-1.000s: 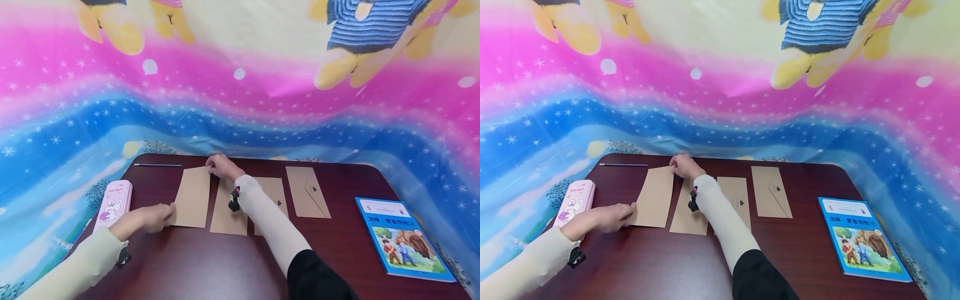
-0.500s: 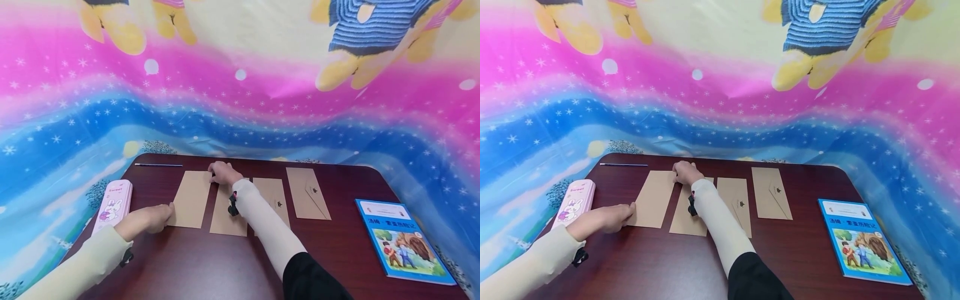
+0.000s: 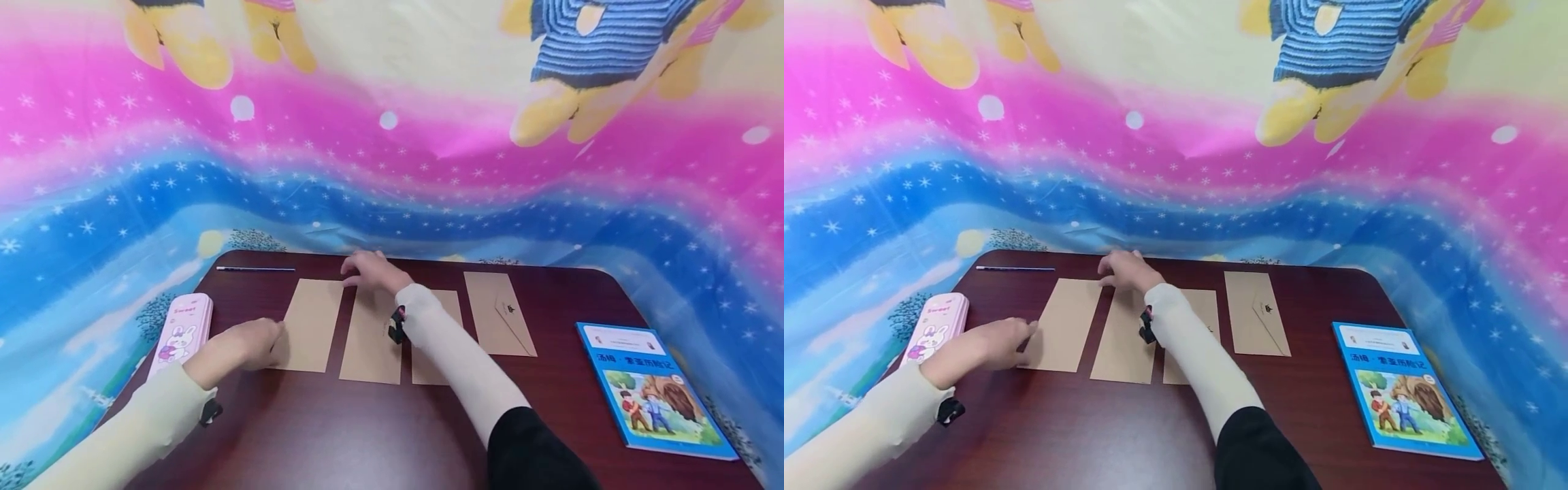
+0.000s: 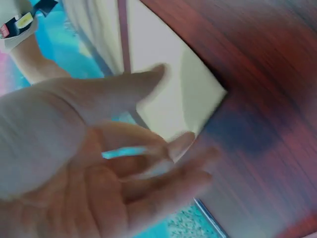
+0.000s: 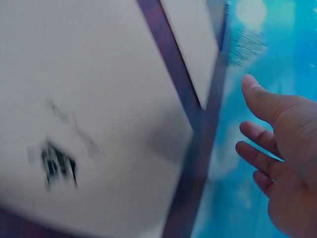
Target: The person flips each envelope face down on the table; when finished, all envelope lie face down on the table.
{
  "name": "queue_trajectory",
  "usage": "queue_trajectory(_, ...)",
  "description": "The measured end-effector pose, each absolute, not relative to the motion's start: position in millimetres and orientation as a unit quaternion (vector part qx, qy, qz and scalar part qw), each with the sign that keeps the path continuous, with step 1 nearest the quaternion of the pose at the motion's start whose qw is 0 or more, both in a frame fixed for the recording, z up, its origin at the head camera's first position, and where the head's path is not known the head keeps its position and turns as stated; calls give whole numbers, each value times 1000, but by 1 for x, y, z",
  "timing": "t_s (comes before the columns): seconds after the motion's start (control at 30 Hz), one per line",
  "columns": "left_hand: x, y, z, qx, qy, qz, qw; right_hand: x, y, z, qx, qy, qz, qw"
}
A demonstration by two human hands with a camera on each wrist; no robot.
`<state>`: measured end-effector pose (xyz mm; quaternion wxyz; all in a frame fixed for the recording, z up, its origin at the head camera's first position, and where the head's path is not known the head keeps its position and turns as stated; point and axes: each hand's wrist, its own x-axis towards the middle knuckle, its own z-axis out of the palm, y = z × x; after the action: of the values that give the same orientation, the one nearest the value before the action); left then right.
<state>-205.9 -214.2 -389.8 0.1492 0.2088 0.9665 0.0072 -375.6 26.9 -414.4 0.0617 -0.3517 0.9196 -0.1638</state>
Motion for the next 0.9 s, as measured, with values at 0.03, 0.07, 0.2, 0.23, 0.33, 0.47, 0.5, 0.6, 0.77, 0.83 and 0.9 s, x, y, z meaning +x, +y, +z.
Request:
queue_trajectory(0.03,-206,-210,-388,215,967,13,137,-377,33,-411,-348,920,-172,57)
queue_trajectory(0.07,-207,-205,-387,223,966,21,127,-378,39,-407,-346,921,-175,51)
queue_trajectory(0.2,-206,-186,-383,243,962,69,104,-380,60,-398,-339,923,-178,38)
queue_trajectory(0.23,-206,-181,-382,247,960,80,101,-379,66,-396,-340,923,-177,37)
queue_trajectory(0.33,-208,-167,-381,261,956,103,81,-375,82,-392,-345,920,-184,35)
queue_trajectory(0.47,-212,-151,-381,276,953,116,52,-368,105,-387,-347,917,-193,28)
queue_trajectory(0.5,-214,-147,-382,281,951,118,47,-367,110,-386,-345,918,-194,24)
queue_trajectory(0.6,-218,-136,-384,303,943,130,40,-362,127,-385,-335,922,-196,13)
queue_trajectory(0.77,-219,-128,-386,306,940,139,54,-355,142,-388,-339,919,-200,8)
queue_trajectory(0.83,-218,-129,-387,294,944,136,60,-353,145,-390,-341,917,-207,10)
queue_trajectory(0.9,-217,-129,-389,281,948,132,70,-353,147,-393,-335,918,-210,11)
